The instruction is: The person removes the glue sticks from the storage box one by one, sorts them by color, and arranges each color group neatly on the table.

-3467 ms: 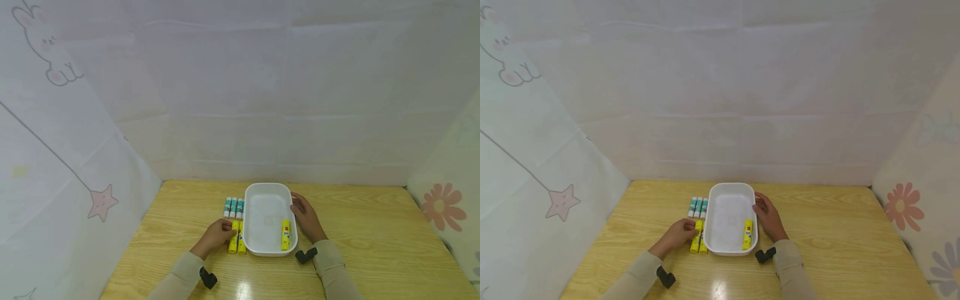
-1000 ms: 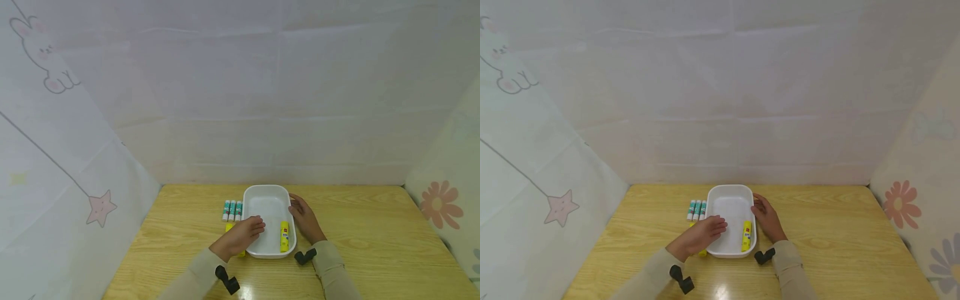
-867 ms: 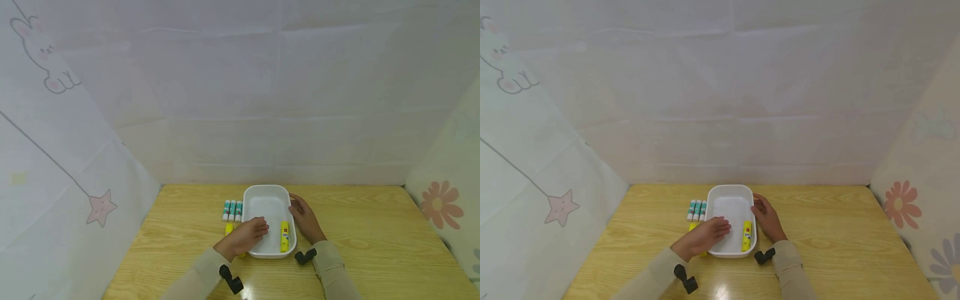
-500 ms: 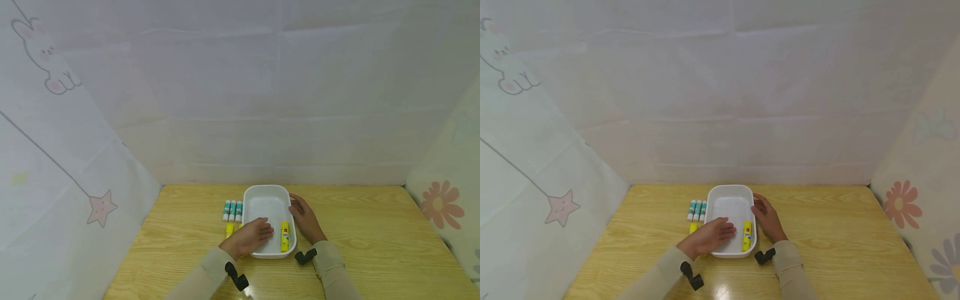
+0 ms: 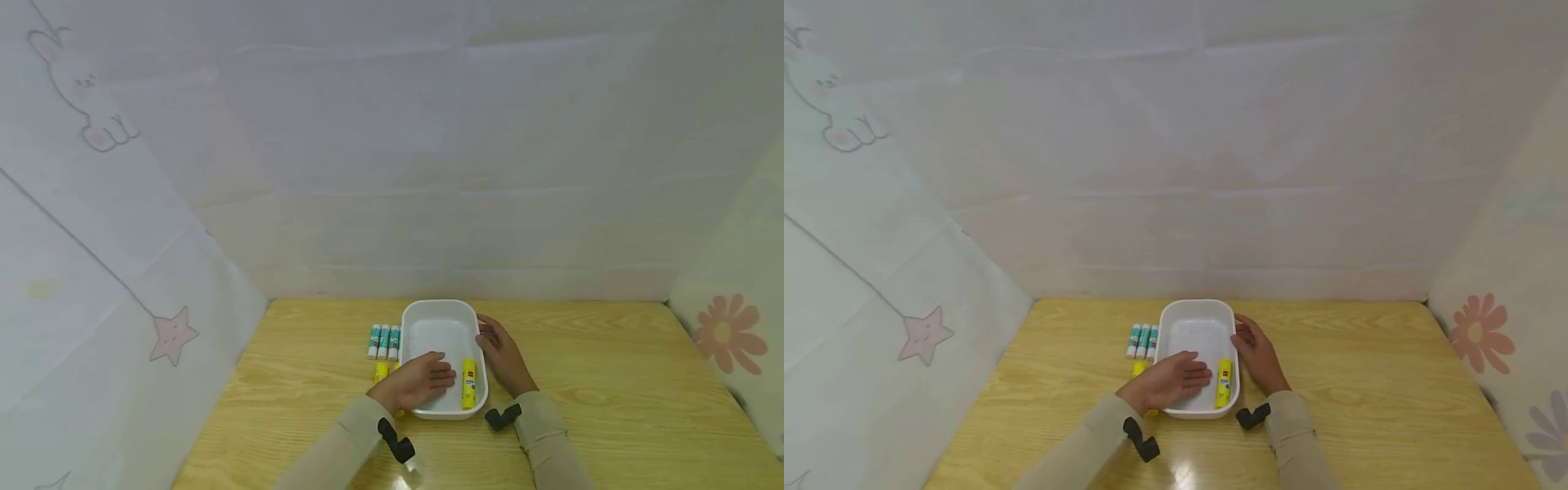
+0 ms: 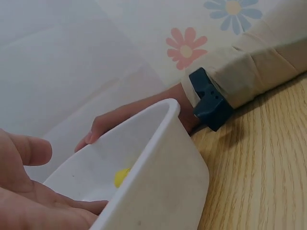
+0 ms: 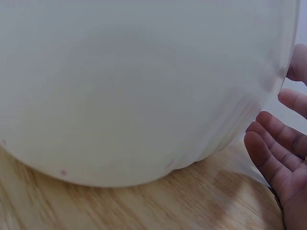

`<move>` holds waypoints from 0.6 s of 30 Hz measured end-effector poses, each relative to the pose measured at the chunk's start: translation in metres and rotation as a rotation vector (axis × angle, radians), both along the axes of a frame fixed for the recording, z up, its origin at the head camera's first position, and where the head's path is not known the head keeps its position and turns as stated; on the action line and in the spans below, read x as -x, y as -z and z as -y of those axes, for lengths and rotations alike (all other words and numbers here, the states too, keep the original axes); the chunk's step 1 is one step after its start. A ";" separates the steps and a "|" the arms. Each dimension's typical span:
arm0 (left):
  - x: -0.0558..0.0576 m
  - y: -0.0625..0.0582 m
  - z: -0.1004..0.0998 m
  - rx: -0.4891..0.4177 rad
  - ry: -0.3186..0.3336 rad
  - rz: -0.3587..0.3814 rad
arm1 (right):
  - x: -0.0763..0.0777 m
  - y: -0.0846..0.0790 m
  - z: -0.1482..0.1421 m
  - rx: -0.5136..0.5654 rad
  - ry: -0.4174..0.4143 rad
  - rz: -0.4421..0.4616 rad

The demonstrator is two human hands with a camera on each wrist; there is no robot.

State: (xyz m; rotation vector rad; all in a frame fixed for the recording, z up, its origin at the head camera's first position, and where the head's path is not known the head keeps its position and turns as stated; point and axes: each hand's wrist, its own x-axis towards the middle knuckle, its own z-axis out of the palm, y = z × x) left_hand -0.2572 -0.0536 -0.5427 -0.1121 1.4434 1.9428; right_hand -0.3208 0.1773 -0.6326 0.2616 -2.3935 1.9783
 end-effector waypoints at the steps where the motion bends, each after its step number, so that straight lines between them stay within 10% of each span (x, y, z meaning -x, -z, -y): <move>1: 0.000 0.001 -0.001 0.009 0.005 -0.003 | 0.000 0.000 0.000 0.001 0.000 0.008; 18: 0.002 0.008 -0.009 0.044 0.057 0.002 | -0.003 -0.007 0.000 0.002 -0.027 -0.035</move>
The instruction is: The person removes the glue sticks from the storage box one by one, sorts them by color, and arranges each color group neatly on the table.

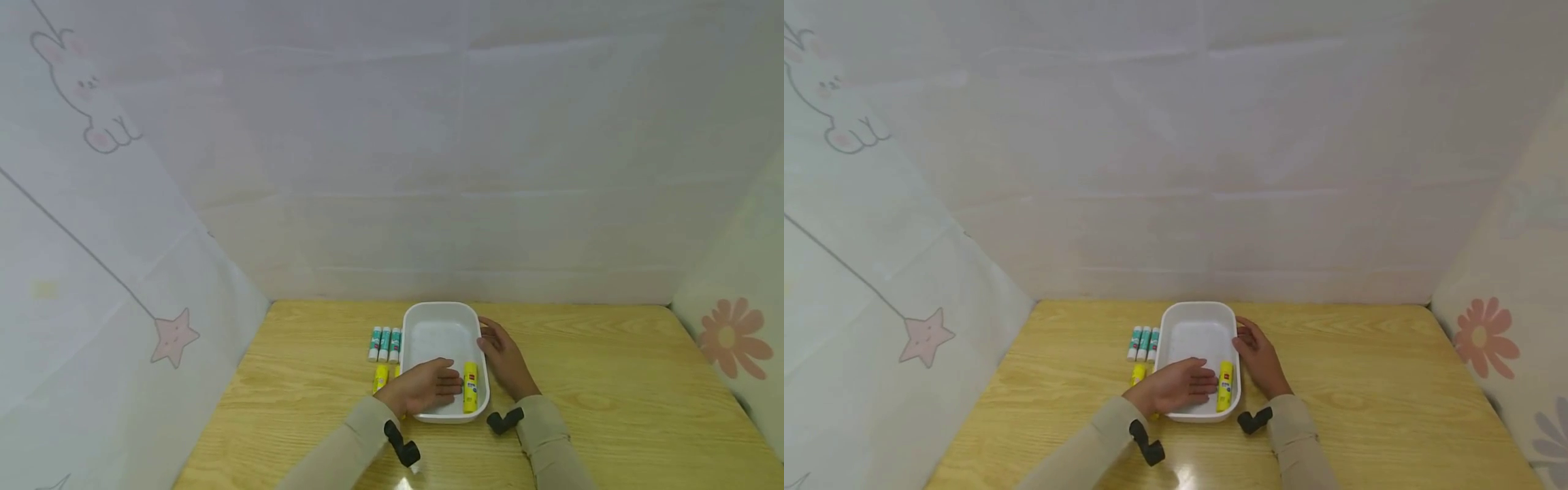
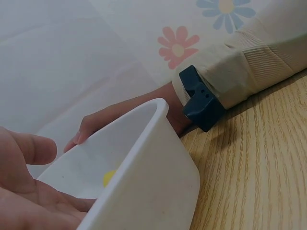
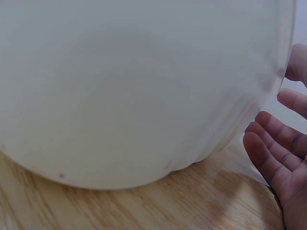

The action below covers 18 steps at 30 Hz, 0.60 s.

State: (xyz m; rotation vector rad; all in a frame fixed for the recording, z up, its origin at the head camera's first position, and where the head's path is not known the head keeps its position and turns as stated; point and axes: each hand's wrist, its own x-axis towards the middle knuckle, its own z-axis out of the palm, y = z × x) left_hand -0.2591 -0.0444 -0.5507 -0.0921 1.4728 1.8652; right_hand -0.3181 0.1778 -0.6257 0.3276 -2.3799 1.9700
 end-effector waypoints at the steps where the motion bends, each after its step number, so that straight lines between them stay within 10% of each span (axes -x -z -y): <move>1: 0.001 0.000 0.000 -0.005 0.005 0.001 | 0.000 0.000 0.000 -0.002 -0.001 -0.001; 18: 0.001 0.002 -0.007 -0.027 -0.025 0.029 | 0.001 0.002 -0.001 -0.017 0.012 0.017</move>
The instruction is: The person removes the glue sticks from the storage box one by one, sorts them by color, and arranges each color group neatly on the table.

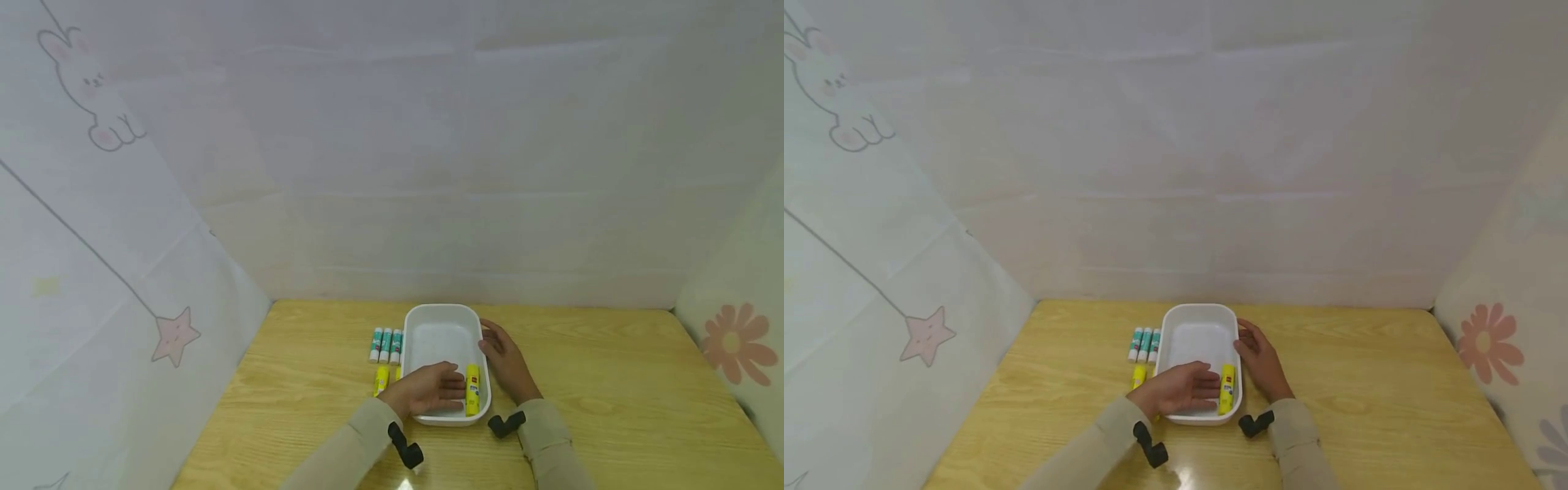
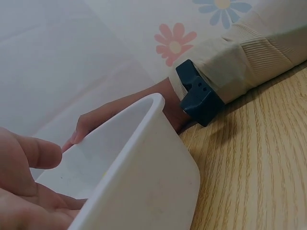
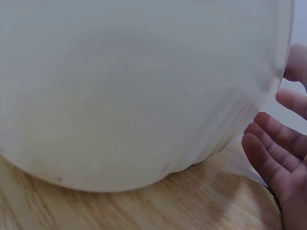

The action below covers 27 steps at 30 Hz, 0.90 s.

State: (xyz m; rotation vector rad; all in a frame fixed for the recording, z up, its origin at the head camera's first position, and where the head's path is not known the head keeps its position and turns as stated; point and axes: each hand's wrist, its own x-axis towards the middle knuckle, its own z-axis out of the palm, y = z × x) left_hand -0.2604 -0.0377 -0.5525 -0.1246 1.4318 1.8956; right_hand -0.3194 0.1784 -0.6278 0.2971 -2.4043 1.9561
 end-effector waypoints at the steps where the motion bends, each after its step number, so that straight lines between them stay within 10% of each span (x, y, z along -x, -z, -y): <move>1: 0.000 0.000 0.000 0.002 -0.003 -0.002 | 0.000 -0.001 0.000 0.003 -0.002 -0.005; 18: 0.005 0.006 -0.004 -0.009 0.142 -0.055 | -0.005 -0.009 0.002 -0.020 0.000 0.026; 27: 0.006 0.008 -0.006 0.062 0.109 -0.088 | -0.017 -0.038 0.005 -0.036 -0.017 0.029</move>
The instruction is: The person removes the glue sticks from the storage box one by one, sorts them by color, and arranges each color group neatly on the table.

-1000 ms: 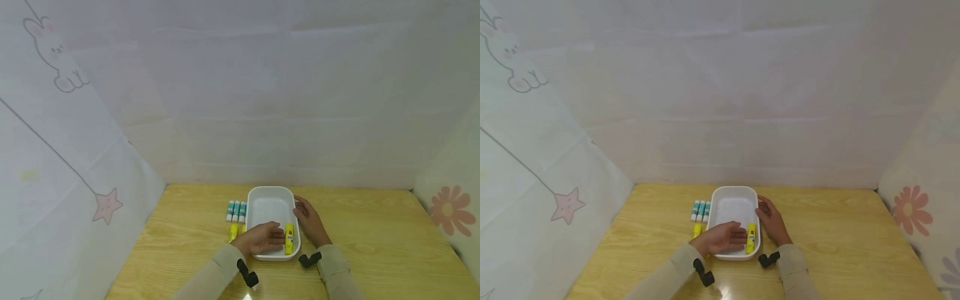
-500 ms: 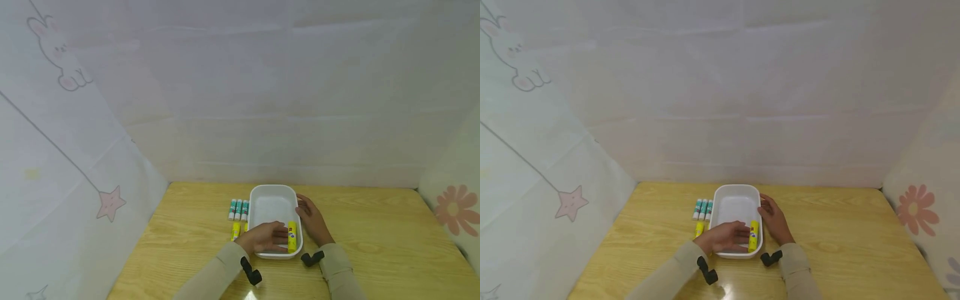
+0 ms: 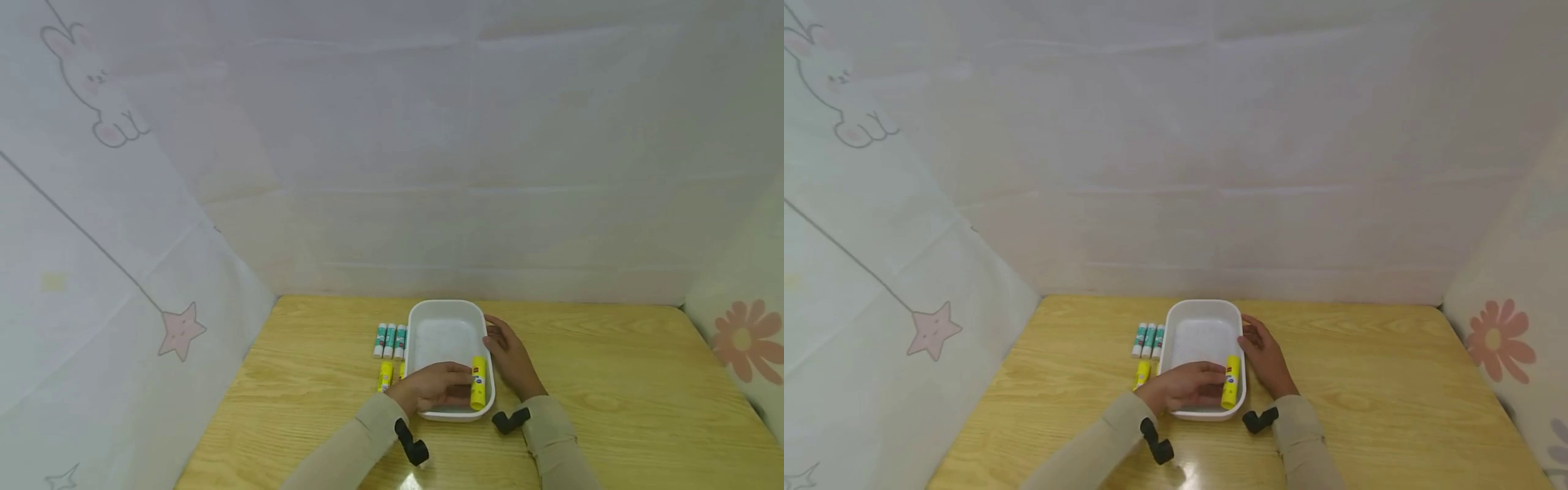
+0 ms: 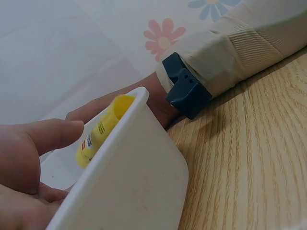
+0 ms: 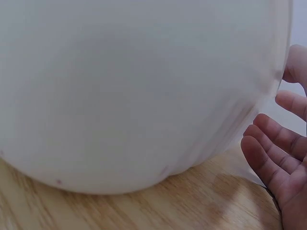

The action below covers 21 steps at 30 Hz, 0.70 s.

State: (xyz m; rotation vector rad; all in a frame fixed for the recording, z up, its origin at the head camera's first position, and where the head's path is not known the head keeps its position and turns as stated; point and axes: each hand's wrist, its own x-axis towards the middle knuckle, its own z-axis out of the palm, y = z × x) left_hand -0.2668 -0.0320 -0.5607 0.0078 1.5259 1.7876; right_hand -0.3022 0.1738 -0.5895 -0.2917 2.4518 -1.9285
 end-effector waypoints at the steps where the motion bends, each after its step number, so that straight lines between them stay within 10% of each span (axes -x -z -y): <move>1: 0.000 0.000 0.000 0.001 -0.005 0.002 | -0.001 -0.001 0.000 -0.006 0.001 0.000; 12: 0.002 0.004 -0.003 0.055 -0.020 -0.012 | 0.000 -0.004 0.000 0.005 0.006 0.024; 21: 0.000 0.004 -0.001 0.041 -0.050 -0.004 | 0.014 0.032 -0.002 0.013 0.029 -0.003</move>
